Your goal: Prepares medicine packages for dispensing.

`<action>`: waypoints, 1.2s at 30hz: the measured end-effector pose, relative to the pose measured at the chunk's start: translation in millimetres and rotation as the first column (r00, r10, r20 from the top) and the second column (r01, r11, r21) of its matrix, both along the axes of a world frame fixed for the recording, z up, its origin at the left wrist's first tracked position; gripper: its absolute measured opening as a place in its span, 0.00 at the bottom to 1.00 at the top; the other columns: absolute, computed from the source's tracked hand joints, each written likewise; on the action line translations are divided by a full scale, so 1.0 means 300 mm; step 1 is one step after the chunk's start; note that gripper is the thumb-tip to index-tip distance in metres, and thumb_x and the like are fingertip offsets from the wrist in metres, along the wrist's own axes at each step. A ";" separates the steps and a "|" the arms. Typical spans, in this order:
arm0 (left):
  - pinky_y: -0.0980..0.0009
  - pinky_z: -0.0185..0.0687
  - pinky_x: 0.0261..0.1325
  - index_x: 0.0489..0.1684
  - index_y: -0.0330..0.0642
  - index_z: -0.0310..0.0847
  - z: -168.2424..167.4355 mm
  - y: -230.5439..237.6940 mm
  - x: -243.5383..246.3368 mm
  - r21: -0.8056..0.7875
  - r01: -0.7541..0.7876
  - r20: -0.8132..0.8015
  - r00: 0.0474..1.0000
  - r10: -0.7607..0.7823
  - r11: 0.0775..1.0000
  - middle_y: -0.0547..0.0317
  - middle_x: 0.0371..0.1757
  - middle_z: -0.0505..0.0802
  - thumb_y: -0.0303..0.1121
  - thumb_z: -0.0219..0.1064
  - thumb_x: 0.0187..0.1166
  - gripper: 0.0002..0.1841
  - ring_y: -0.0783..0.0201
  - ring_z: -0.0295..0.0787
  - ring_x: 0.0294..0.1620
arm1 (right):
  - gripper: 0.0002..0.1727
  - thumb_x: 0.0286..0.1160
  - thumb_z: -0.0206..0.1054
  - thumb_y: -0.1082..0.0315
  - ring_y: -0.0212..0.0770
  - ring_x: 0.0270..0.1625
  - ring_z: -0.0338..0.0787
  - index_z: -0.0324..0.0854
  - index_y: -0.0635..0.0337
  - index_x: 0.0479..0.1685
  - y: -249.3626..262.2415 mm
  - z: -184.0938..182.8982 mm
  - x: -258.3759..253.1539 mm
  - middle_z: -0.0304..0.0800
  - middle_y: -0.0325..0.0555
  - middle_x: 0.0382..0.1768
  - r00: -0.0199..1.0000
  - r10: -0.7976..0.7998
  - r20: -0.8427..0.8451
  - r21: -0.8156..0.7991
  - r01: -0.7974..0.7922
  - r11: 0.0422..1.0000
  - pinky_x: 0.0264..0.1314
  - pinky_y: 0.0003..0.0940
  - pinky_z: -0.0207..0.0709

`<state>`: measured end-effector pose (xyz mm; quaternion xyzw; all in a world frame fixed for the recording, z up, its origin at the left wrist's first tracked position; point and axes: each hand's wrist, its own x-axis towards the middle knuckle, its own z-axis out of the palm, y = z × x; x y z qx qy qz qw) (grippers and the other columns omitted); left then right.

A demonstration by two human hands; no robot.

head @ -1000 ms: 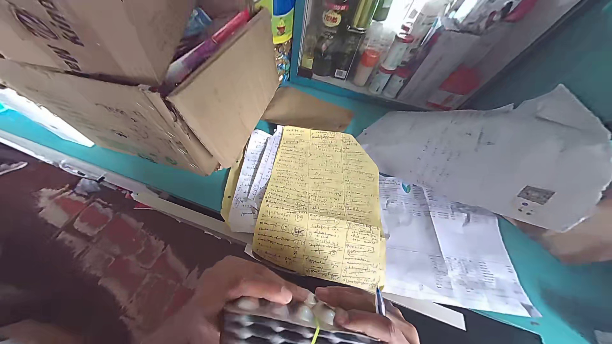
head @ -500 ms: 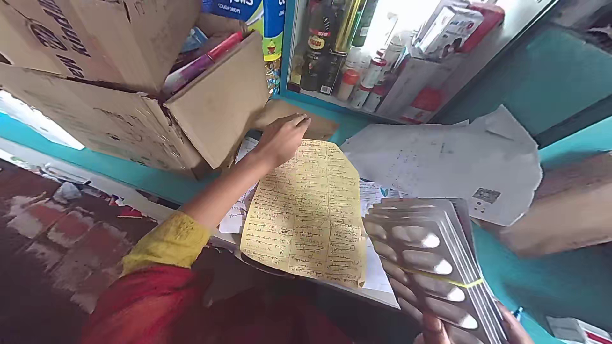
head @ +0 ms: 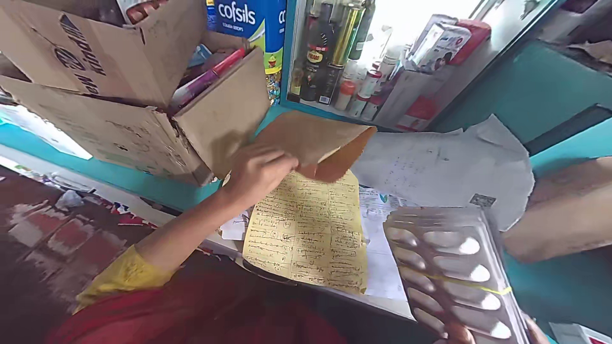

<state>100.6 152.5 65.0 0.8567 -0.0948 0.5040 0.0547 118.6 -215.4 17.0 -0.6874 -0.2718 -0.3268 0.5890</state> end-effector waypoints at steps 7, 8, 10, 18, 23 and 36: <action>0.59 0.84 0.45 0.30 0.46 0.93 -0.044 -0.004 -0.195 -0.022 0.031 -0.328 0.944 -0.036 0.999 0.58 0.36 0.97 0.53 0.74 0.69 0.18 0.59 0.94 0.40 | 0.32 0.72 0.76 0.51 0.18 0.66 0.85 0.76 0.59 0.70 0.066 0.047 0.012 0.87 0.19 0.62 0.993 0.104 -0.046 0.016 -0.104 0.994 0.71 0.21 0.79; 0.57 0.85 0.51 0.33 0.48 0.95 -0.041 -0.001 -0.203 -0.067 0.039 -0.400 0.914 -0.062 0.997 0.60 0.42 0.98 0.62 0.73 0.65 0.24 0.60 0.94 0.46 | 0.31 0.72 0.76 0.51 0.18 0.65 0.85 0.76 0.56 0.71 0.079 0.052 0.013 0.87 0.17 0.62 0.990 0.126 -0.057 0.019 -0.126 0.992 0.70 0.20 0.81; 0.52 0.86 0.58 0.36 0.48 0.97 -0.037 -0.016 -0.209 -0.199 0.067 -0.453 0.878 -0.152 0.978 0.60 0.50 0.98 0.67 0.71 0.62 0.29 0.59 0.94 0.54 | 0.30 0.71 0.76 0.53 0.18 0.64 0.86 0.77 0.54 0.71 0.101 0.060 0.014 0.87 0.17 0.62 0.982 0.174 -0.077 0.022 -0.173 0.985 0.68 0.21 0.82; 0.47 0.84 0.51 0.66 0.38 0.82 0.057 -0.272 -0.076 -0.382 -0.263 -0.795 0.582 -0.170 0.886 0.44 0.49 0.92 0.50 0.74 0.76 0.28 0.47 0.91 0.50 | 0.34 0.69 0.78 0.52 0.22 0.59 0.90 0.77 0.68 0.67 0.173 0.071 0.029 0.91 0.26 0.60 0.951 0.258 -0.172 0.036 -0.256 0.966 0.63 0.21 0.86; 0.47 0.83 0.47 0.70 0.35 0.77 0.078 -0.313 -0.069 -0.253 -0.352 -0.898 0.433 -0.083 0.901 0.40 0.45 0.91 0.31 0.66 0.82 0.20 0.42 0.91 0.49 | 0.37 0.71 0.74 0.48 0.22 0.55 0.92 0.74 0.71 0.67 0.179 0.043 0.028 0.92 0.26 0.57 0.903 0.258 -0.342 0.134 -0.225 0.965 0.57 0.20 0.87; 0.63 0.84 0.25 0.44 0.36 0.88 0.007 -0.293 -0.109 -0.243 -0.320 -0.232 0.936 0.265 0.916 0.49 0.29 0.90 0.25 0.65 0.76 0.07 0.54 0.91 0.26 | 0.33 0.77 0.69 0.46 0.23 0.48 0.94 0.73 0.62 0.72 0.260 0.056 0.002 0.94 0.22 0.51 0.733 0.477 -0.486 0.262 -0.399 0.879 0.45 0.22 0.91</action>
